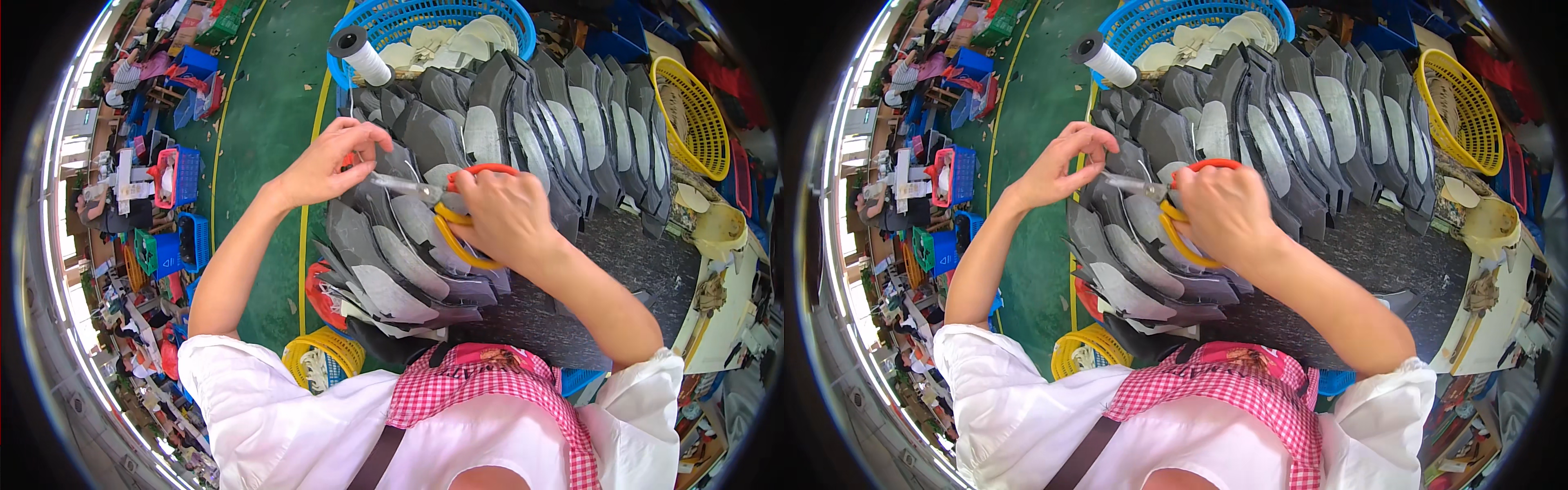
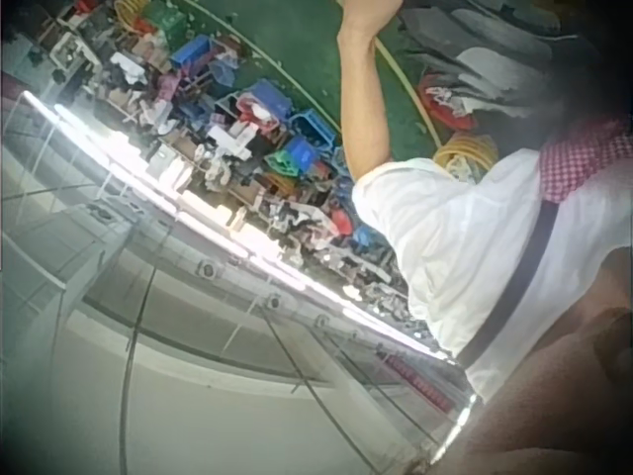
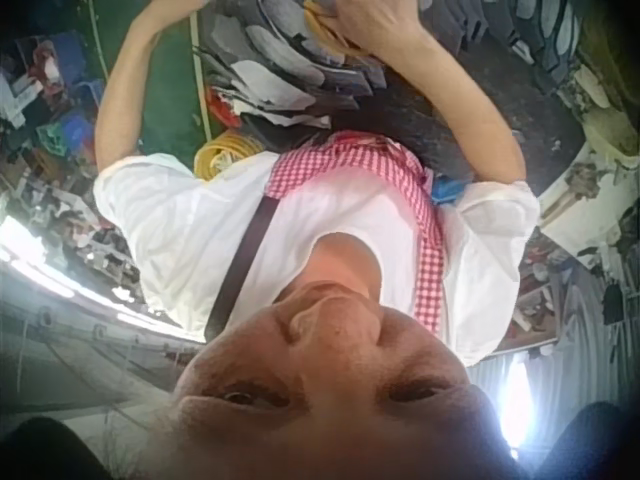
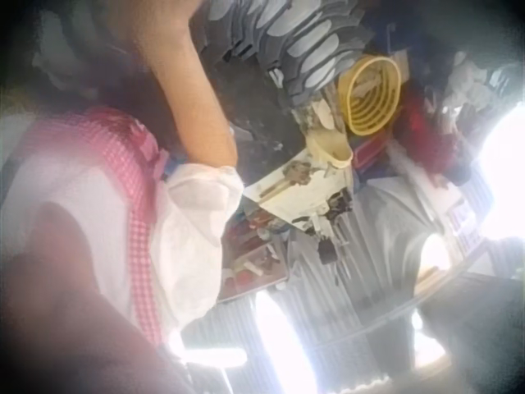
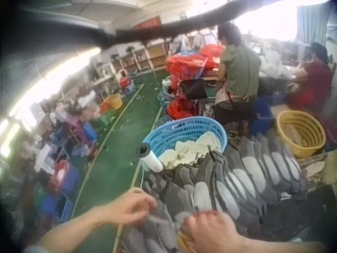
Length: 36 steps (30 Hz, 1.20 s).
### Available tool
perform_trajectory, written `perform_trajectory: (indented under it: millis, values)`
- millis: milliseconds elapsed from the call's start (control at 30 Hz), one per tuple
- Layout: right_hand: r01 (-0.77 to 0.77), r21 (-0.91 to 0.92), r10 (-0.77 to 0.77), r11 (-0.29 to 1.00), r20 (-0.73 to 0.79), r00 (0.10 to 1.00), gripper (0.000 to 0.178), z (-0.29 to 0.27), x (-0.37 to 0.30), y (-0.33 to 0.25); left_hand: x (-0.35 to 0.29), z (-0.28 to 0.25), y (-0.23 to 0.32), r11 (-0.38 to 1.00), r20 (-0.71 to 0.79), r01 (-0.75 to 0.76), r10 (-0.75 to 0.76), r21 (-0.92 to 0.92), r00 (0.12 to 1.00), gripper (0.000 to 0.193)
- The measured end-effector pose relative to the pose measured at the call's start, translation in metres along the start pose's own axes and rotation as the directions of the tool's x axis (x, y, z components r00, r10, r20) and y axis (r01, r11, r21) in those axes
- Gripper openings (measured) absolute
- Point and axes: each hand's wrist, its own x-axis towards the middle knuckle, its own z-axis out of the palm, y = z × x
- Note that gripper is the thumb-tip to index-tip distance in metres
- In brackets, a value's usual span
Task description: Applying glue marking and trimming excess thread/material from shoe components using scissors and a hammer.
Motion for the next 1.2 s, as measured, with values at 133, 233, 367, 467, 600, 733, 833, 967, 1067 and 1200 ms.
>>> perform_trajectory:
  millis: [133,233,367,467,600,733,833,967,1067,1200]
  values:
    - [0.026,-0.012,-0.026,1.000,0.041,0.999,0.041,0.000,-0.010,0.006,-0.014,0.010,0.008,0.993,-0.054,0.072,-0.077,-0.098,0.996,0.028]
    - [-0.042,0.172,0.045,0.984,-0.016,0.999,0.042,0.003,-0.032,0.022,-0.026,0.016,0.025,0.922,-0.145,0.101,-0.166,-0.375,0.975,0.034]
    - [-0.149,0.259,0.152,0.954,0.009,0.988,0.039,0.003,-0.036,0.021,-0.018,0.029,0.049,0.899,-0.189,0.025,-0.119,-0.436,0.975,0.035]
    - [-0.197,0.980,0.189,-0.028,0.199,0.961,0.029,0.006,-0.030,-0.005,-0.007,0.045,0.066,0.832,-0.206,-0.053,-0.074,-0.552,0.976,0.038]
    - [0.037,0.973,0.362,-0.228,0.049,0.931,0.024,0.008,-0.036,-0.031,0.012,0.030,0.066,0.949,-0.167,-0.143,0.098,-0.282,0.981,0.023]
    - [0.011,0.986,0.428,-0.164,0.061,0.902,0.026,0.026,-0.090,-0.043,0.001,-0.005,0.026,0.968,-0.026,-0.140,0.148,0.207,0.989,0.012]
    - [-0.166,0.975,0.402,-0.148,0.213,0.891,0.027,0.060,-0.140,-0.047,-0.046,0.015,0.056,0.984,0.172,-0.176,0.171,0.012,0.970,0.011]
    - [-0.313,0.948,0.460,0.055,0.254,0.850,0.029,0.102,-0.161,-0.055,-0.072,0.025,0.068,0.997,0.228,-0.071,0.060,0.041,0.972,0.021]
    - [-0.327,0.902,0.465,0.281,0.170,0.869,0.030,0.109,-0.152,-0.057,-0.063,0.023,0.050,0.973,0.116,-0.116,0.095,0.197,0.989,0.020]
    - [-0.242,0.769,0.424,0.591,-0.042,0.905,0.033,0.117,-0.139,-0.052,-0.046,0.029,0.032,0.914,0.198,-0.236,0.177,0.329,0.964,0.018]
